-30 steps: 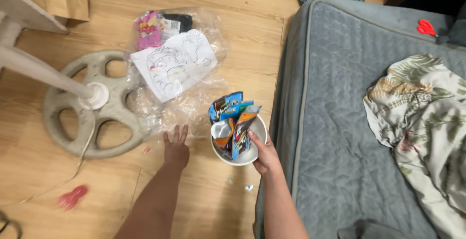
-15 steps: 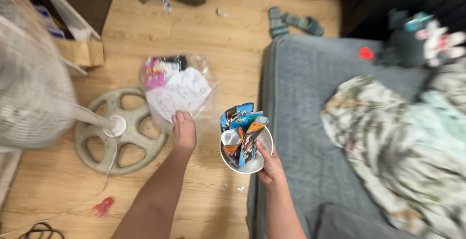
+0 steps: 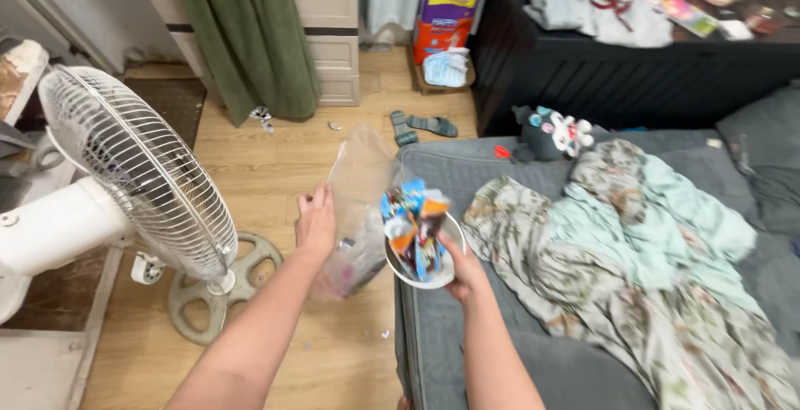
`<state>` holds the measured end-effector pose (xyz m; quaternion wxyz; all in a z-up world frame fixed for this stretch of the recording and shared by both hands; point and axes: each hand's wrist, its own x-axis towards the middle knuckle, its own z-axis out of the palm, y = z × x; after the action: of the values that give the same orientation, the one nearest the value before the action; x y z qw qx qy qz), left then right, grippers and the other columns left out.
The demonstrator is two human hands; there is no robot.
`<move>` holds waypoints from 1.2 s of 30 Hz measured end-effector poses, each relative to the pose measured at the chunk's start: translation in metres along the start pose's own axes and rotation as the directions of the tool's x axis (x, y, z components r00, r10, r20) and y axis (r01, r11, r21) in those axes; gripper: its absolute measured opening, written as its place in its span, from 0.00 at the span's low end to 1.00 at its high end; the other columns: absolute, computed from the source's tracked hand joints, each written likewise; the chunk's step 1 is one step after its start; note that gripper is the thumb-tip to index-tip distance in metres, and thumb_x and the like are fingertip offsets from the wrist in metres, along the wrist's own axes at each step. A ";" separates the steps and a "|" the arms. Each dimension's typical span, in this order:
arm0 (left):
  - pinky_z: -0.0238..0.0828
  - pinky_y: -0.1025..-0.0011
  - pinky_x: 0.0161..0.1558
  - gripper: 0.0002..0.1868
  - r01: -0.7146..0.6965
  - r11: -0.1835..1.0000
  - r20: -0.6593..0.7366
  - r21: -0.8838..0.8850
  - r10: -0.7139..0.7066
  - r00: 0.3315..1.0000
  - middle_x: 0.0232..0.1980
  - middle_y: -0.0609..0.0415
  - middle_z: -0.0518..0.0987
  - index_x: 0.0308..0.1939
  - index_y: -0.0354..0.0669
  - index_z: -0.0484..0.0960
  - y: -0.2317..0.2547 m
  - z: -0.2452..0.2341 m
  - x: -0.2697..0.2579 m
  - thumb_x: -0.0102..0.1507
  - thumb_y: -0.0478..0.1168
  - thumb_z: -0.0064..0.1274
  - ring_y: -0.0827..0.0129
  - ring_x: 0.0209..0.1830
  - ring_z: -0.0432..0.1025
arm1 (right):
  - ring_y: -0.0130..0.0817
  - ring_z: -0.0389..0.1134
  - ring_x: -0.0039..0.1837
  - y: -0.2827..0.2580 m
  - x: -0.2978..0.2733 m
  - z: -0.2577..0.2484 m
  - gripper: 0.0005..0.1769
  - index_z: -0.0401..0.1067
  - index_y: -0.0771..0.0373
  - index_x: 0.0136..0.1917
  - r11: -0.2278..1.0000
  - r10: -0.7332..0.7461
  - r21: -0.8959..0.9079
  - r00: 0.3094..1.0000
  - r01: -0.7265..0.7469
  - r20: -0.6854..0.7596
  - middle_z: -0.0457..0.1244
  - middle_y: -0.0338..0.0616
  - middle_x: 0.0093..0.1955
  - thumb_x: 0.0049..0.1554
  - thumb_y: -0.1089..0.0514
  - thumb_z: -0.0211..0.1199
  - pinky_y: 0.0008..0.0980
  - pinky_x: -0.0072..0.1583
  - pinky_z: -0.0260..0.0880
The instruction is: The person gathers diapers and a hat, places items into a plastic bag, and then arranges books and small objects on a shelf.
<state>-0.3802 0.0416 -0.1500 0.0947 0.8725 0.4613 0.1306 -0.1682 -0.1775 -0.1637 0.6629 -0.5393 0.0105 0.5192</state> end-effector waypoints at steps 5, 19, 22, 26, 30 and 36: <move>0.76 0.56 0.52 0.38 0.014 0.996 0.108 -0.085 -0.005 0.994 0.74 0.58 0.59 0.75 0.48 0.59 0.028 -0.042 -0.020 0.60 0.24 0.44 0.47 0.58 0.63 | 0.45 0.76 0.55 -0.043 -0.007 0.013 0.34 0.68 0.59 0.70 1.000 -0.002 0.029 0.991 -0.002 0.132 0.72 0.48 0.59 0.55 0.46 0.72 0.55 0.52 0.81; 0.70 0.55 0.61 0.34 -0.302 0.794 -0.320 -0.528 0.143 0.937 0.69 0.39 0.68 0.69 0.40 0.68 0.073 -0.072 -0.028 0.58 0.20 0.47 0.42 0.61 0.69 | 0.47 0.74 0.55 -0.077 -0.033 0.035 0.35 0.63 0.43 0.70 0.969 0.004 -0.248 0.999 -0.017 -0.053 0.69 0.45 0.60 0.51 0.41 0.70 0.63 0.52 0.77; 0.74 0.60 0.52 0.18 0.124 0.697 -0.109 -0.706 -0.280 0.954 0.55 0.42 0.73 0.51 0.37 0.75 0.078 -0.066 -0.016 0.63 0.41 0.63 0.49 0.48 0.76 | 0.47 0.74 0.56 -0.068 -0.038 0.033 0.36 0.64 0.43 0.70 0.964 0.031 -0.264 0.999 -0.036 -0.021 0.69 0.45 0.61 0.50 0.42 0.70 0.63 0.53 0.77; 0.71 0.56 0.50 0.20 -0.127 0.793 -0.406 -0.595 -0.160 0.900 0.47 0.39 0.72 0.41 0.31 0.75 0.059 -0.057 -0.001 0.47 0.30 0.63 0.44 0.47 0.70 | 0.49 0.73 0.59 -0.065 -0.038 0.032 0.37 0.64 0.45 0.70 0.961 0.045 -0.271 0.999 -0.047 -0.017 0.68 0.46 0.62 0.50 0.43 0.70 0.65 0.53 0.76; 0.70 0.56 0.60 0.09 -0.122 0.938 -0.080 -0.324 0.101 0.992 0.50 0.44 0.78 0.32 0.43 0.87 0.044 -0.061 0.007 0.52 0.27 0.57 0.51 0.55 0.72 | 0.50 0.74 0.58 -0.065 -0.035 0.039 0.37 0.64 0.42 0.70 0.966 0.064 -0.248 0.997 -0.074 -0.049 0.69 0.47 0.62 0.49 0.43 0.71 0.66 0.55 0.75; 0.67 0.53 0.65 0.34 -0.022 0.999 0.225 -0.044 0.031 0.974 0.77 0.51 0.55 0.60 0.40 0.74 0.074 -0.131 -0.012 0.50 0.23 0.60 0.36 0.72 0.55 | 0.53 0.72 0.59 -0.060 -0.029 0.062 0.40 0.60 0.40 0.72 0.956 0.078 -0.283 0.997 -0.081 -0.023 0.67 0.48 0.65 0.50 0.40 0.70 0.66 0.56 0.72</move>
<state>-0.3699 -0.0041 -0.0067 0.1627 0.8856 0.4331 0.0415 -0.1732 -0.1449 -0.0786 0.5572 -0.6308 -0.0385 0.5387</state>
